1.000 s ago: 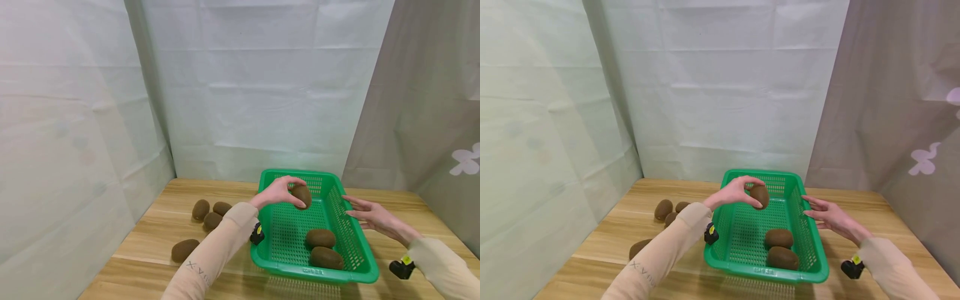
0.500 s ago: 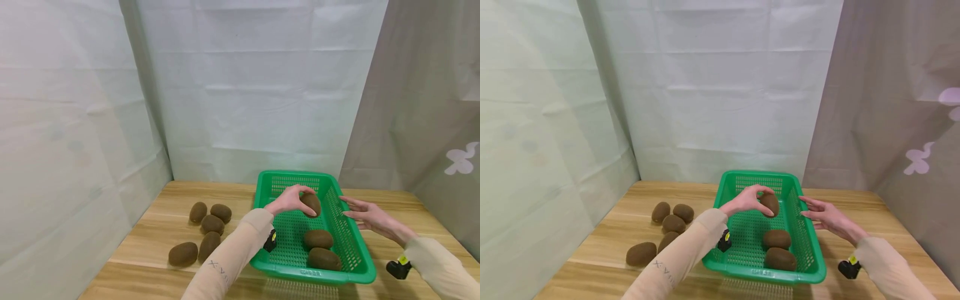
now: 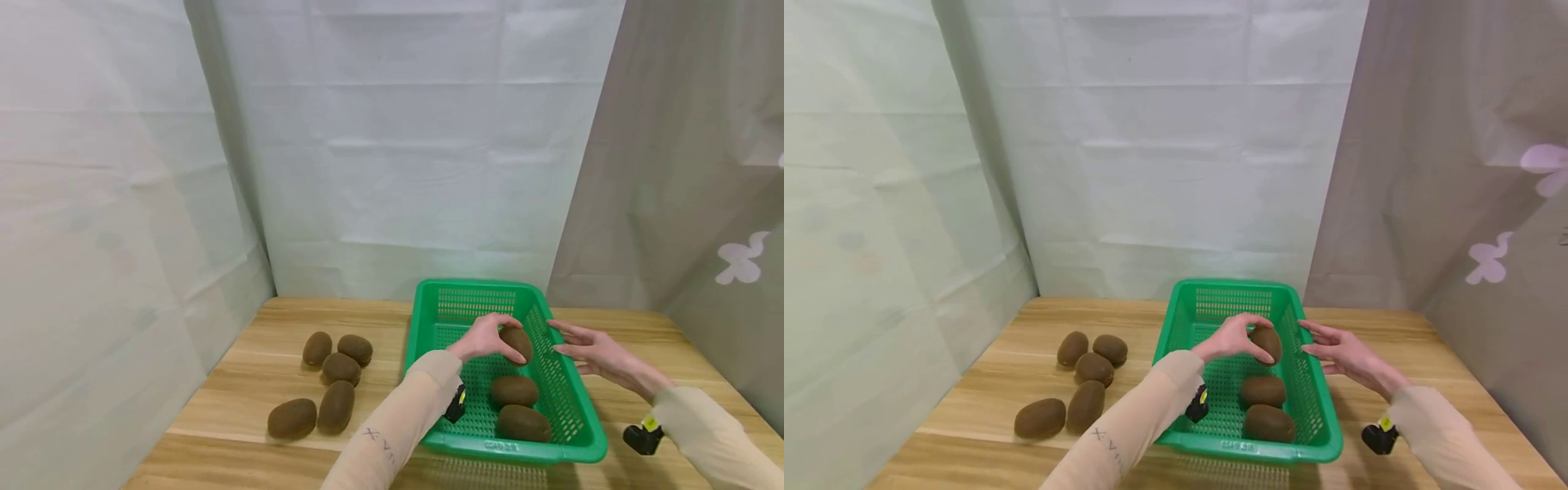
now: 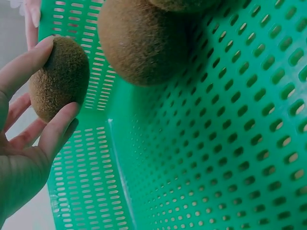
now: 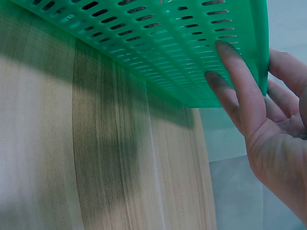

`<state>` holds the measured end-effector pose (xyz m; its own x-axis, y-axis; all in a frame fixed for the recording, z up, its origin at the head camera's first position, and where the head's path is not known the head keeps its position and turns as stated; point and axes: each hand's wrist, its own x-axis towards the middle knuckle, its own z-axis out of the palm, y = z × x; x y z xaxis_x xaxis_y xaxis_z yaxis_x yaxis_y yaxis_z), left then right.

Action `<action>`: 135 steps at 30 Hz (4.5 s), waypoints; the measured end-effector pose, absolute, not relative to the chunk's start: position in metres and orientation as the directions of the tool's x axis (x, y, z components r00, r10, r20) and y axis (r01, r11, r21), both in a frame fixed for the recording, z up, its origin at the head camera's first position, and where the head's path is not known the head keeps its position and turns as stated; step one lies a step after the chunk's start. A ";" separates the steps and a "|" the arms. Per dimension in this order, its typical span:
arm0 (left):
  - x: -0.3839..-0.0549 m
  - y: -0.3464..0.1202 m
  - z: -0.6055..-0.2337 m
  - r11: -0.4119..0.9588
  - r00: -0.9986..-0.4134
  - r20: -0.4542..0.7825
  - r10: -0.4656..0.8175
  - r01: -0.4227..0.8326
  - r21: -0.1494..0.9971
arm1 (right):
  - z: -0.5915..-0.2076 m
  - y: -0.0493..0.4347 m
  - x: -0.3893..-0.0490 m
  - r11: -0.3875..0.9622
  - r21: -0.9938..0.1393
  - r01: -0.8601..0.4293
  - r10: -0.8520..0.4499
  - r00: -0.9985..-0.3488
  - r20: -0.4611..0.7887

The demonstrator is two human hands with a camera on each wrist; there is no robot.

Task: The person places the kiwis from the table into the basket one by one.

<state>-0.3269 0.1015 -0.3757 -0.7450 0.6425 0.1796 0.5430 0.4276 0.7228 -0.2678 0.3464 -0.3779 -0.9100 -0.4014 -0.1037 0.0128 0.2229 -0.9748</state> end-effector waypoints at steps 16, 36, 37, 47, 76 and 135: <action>-0.330 0.111 -0.397 0.470 -0.750 0.129 0.649 0.528 0.708 | -0.380 0.348 -0.267 0.236 -0.972 -0.007 -0.392 -0.916 -0.089; -0.330 0.117 -0.411 0.479 -0.758 0.026 0.651 0.437 0.761 | -0.380 0.346 -0.269 0.237 -0.972 -0.004 -0.380 -0.921 -0.089; -0.330 0.117 -0.411 0.487 -0.759 0.018 0.651 0.436 0.756 | -0.380 0.346 -0.270 0.238 -0.971 -0.007 -0.384 -0.919 -0.088; -0.325 0.114 -0.405 0.529 -0.772 -0.051 0.634 0.384 0.757 | -0.377 0.342 -0.270 0.213 -0.977 -0.020 -0.419 -0.905 -0.073; -0.329 0.042 -0.298 0.336 -0.679 0.107 0.726 0.487 0.806 | -0.376 0.350 -0.266 0.211 -0.977 -0.031 -0.443 -0.894 -0.068; -0.303 -0.259 -0.370 0.520 -0.485 -0.367 0.794 0.228 0.823 | -0.373 0.360 -0.262 0.177 -0.984 -0.027 -0.458 -0.887 -0.058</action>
<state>-0.3025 -0.2585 -0.3704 -0.4852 0.7936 -0.3672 0.2279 0.5202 0.8231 -0.2619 0.3599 -0.3729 -0.8868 -0.4584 -0.0583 -0.0267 0.1768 -0.9839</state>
